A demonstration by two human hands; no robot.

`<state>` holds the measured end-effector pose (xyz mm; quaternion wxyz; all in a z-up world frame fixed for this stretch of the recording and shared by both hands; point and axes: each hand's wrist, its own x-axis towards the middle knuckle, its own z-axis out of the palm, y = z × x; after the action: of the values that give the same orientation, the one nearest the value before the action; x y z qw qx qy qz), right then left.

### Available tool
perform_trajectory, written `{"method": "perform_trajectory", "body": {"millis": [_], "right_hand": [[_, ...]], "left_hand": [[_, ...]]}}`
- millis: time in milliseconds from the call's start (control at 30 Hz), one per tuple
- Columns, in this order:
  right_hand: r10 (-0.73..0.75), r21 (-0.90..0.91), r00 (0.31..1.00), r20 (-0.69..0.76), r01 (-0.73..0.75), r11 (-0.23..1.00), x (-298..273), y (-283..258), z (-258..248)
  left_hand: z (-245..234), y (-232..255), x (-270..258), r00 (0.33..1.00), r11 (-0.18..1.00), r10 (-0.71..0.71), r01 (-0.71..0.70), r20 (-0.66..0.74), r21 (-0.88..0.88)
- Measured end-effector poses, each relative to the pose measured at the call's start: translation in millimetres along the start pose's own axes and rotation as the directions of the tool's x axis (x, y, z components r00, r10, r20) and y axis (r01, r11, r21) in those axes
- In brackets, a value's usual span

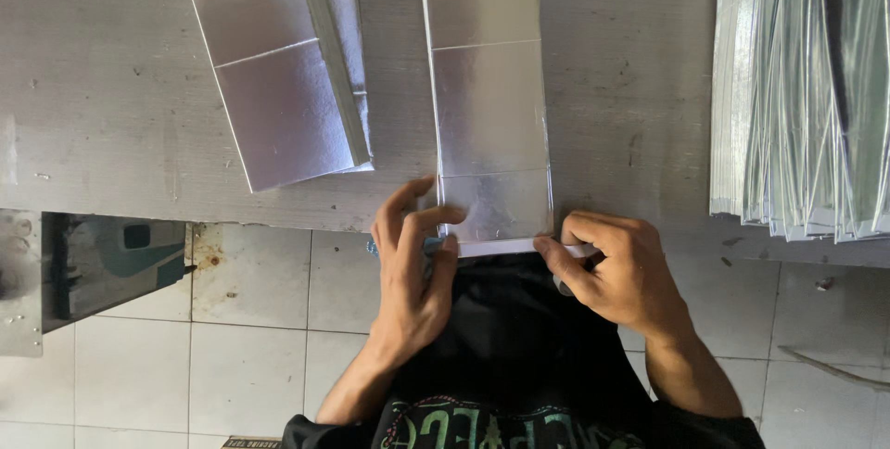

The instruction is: The person tapes the edges of rectangular plastic sheets on a table using white adhesive tape. They repeatedly apply tape to the seams, smooth it down, and move the finished sheets to a stack on the right side of the table.

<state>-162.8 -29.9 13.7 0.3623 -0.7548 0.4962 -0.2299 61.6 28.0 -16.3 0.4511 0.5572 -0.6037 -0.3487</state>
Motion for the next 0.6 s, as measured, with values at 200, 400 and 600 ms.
{"method": "perform_trajectory", "body": {"millis": [200,400,600], "right_hand": [[0.047,0.182,0.998,0.04,-0.053,0.982,-3,18,2],[0.03,0.248,0.998,0.058,-0.043,0.968,-5,22,4],[-0.001,0.267,0.999,0.037,-0.009,0.964,-10,28,9]], "left_hand": [[34,28,18,0.941,0.934,0.325,-0.304,-0.094,0.189],[58,32,27,0.954,0.86,0.248,-0.296,0.167,0.416],[57,31,27,0.95,0.807,0.227,-0.308,0.216,0.504]]}}
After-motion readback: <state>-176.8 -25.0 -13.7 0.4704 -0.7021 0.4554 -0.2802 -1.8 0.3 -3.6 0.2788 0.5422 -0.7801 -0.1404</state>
